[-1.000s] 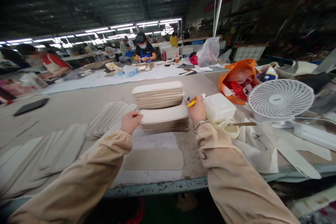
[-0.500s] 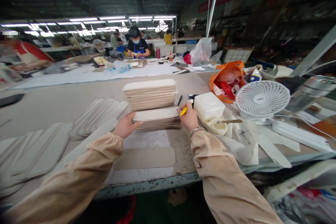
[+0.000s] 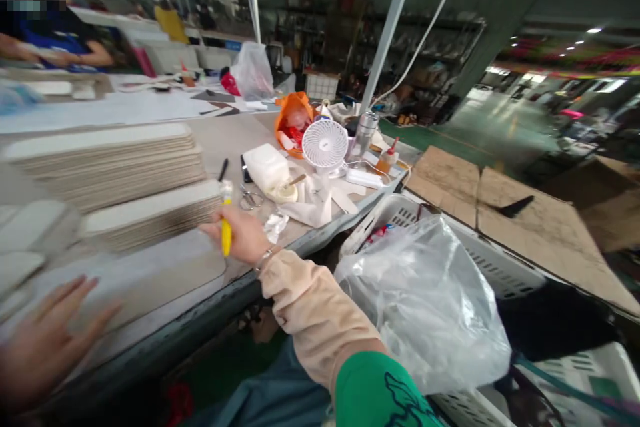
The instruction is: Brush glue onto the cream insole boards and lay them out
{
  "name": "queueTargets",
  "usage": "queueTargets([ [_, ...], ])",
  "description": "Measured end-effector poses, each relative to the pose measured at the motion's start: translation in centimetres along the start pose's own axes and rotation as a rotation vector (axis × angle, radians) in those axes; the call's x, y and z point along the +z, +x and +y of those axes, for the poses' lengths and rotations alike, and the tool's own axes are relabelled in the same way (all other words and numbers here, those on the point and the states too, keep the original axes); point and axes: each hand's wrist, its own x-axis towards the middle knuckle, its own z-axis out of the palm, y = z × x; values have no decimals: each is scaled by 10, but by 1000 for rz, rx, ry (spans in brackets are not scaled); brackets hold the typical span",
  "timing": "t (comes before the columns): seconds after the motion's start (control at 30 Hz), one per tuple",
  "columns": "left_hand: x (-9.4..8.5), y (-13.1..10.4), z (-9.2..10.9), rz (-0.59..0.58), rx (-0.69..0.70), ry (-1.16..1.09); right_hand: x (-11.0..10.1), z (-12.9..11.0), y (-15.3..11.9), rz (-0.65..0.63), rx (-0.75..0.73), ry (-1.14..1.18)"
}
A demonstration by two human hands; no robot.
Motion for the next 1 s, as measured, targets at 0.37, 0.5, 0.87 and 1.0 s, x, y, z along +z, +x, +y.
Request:
queueTargets([
  [0.37,-7,-38,22,41,-131,134,-52,-8,-74,301,351,338],
  [0.5,-6,-40,20,82,-112,78,-74,-3,-66,411,341,275],
  [0.87,-25,-33,26,-21,-324,-27,-128,50,-11,307,511,-33],
  [1.0,-30,-33,28,-8,-354,-153,-123,67,11,232,520,-255],
])
